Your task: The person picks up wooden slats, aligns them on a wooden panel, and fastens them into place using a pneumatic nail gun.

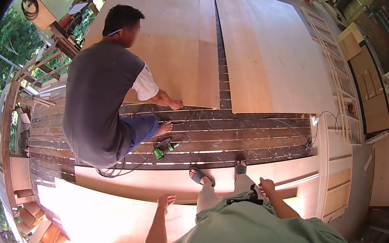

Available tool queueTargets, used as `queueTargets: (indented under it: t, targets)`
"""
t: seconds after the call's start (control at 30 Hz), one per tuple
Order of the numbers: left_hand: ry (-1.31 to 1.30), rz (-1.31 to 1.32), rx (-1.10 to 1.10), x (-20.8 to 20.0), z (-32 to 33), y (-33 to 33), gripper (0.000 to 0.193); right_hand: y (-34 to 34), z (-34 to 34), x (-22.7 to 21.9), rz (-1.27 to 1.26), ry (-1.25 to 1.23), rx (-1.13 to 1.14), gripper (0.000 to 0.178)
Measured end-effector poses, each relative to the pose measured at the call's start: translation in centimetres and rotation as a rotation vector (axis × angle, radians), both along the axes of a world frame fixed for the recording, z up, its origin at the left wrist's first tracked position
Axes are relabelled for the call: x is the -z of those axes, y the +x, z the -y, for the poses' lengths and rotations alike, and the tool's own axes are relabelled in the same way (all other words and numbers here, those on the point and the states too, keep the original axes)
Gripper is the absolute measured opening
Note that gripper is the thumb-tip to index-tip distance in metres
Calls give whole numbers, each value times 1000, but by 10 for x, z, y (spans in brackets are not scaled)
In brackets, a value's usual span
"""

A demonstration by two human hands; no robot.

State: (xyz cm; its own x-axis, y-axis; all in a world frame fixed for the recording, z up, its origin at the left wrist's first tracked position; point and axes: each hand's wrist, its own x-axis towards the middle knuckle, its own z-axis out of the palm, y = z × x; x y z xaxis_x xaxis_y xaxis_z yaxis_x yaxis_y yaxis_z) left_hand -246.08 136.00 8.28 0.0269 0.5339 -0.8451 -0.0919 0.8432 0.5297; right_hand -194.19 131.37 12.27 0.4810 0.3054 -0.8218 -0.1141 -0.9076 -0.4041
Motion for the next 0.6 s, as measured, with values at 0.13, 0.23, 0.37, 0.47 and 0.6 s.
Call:
queueTargets:
  t: [0.13, 0.23, 0.37, 0.47, 0.6]
  targets:
    - [-195, -129, -19, 4, 42, 11, 26, 27, 3, 18, -42, 0, -19, 41]
    - [-207, -165, 40, -1, 59, 24, 29, 43, 5, 23, -76, 4, -2, 39]
    - [-187, -239, -11, -12, 54, 59, 26, 74, 13, 30, -157, 54, 62, 39]
    - [-94, -272, 44, -31, 28, 107, 20, 111, 26, 34, -238, 124, 93, 41]
    - [-26, -193, 182, -33, 13, 170, 25, 170, 41, 31, -240, 61, 146, 40]
